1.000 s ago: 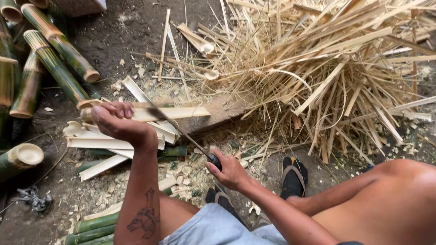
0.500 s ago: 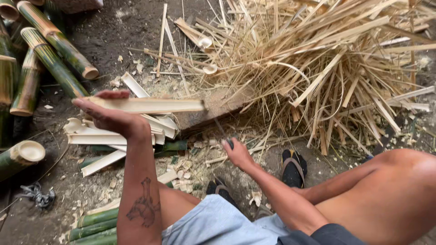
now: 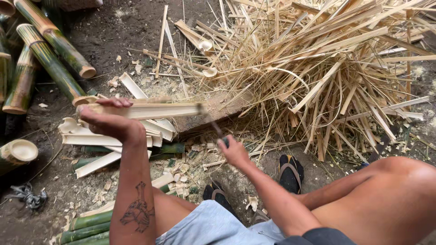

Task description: The person sits on the ground and uses a machete to split bamboo poles into thin strips. They repeatedly position a bamboo segment on a wooden block, strike it with the machete to split it, and then peel the resulting strips apart by hand.

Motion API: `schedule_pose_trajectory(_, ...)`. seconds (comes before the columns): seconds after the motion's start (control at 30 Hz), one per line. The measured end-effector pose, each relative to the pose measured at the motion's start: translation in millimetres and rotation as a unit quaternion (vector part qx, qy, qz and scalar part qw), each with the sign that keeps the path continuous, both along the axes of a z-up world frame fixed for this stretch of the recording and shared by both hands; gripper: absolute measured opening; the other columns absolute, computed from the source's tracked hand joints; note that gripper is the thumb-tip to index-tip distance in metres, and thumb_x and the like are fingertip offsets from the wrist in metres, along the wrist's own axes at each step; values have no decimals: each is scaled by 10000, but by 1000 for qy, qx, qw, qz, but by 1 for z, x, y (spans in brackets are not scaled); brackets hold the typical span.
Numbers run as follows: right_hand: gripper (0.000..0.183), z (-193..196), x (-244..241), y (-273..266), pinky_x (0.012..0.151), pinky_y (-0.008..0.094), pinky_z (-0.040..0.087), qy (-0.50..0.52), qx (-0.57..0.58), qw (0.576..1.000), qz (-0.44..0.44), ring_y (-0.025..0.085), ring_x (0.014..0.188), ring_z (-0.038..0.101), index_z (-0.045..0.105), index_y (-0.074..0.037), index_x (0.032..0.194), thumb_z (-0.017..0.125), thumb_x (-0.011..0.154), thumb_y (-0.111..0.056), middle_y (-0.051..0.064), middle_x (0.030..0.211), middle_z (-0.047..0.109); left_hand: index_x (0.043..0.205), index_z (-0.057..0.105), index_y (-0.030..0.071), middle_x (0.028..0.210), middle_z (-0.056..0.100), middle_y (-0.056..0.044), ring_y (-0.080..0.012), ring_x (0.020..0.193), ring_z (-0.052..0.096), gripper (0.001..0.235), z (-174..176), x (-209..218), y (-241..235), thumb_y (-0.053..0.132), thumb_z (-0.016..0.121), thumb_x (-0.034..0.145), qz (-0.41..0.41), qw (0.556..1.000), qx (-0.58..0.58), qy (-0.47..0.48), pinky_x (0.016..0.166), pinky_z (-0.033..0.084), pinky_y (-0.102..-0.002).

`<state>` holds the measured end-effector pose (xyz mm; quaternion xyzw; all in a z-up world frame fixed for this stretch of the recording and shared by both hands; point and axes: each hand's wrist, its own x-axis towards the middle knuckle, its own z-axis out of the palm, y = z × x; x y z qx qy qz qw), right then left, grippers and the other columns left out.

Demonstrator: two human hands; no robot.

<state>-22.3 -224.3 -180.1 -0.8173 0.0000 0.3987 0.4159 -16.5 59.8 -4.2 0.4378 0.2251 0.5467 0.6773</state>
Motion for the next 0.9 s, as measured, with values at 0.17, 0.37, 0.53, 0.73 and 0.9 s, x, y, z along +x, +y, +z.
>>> schedule_pose_trajectory(0.17,443,58,1,-27,451,362,423,-38,8,999,29,133,465,472,536,-101,989,445,1043,-530,32,643,565,777,544,74,606,520,-77,-229,520,542,570,-5,0,-12,549,418,1064,-146,989,29,-3,528,514,-400)
schedule_pose_trajectory(0.37,463,95,-34,-39,504,387,462,-147,104,979,93,137,524,549,566,-82,1081,477,992,-527,61,649,593,775,554,37,626,499,-113,-244,552,500,560,0,-8,-27,486,375,1057,-339,937,82,0,581,494,-430)
schedule_pose_trajectory(0.53,456,71,9,-47,542,342,485,34,-11,999,10,146,588,531,560,-113,1086,461,1011,-552,26,763,589,784,542,45,648,489,-117,-245,555,490,552,12,-9,-33,500,382,1053,-288,956,65,6,572,486,-436)
schedule_pose_trajectory(0.73,479,57,-21,-39,503,320,469,-87,91,986,110,142,554,504,560,-87,1062,443,1013,-548,29,707,550,797,511,48,663,478,-96,-249,597,512,603,4,12,-33,567,408,1088,-192,980,47,5,614,509,-437)
schedule_pose_trajectory(0.9,478,35,-4,-19,524,343,414,-25,76,997,0,109,570,454,594,-79,1136,477,1045,-534,-25,724,512,811,527,72,600,501,-51,-223,537,535,548,9,13,-20,556,414,1041,-117,992,35,28,544,517,-397)
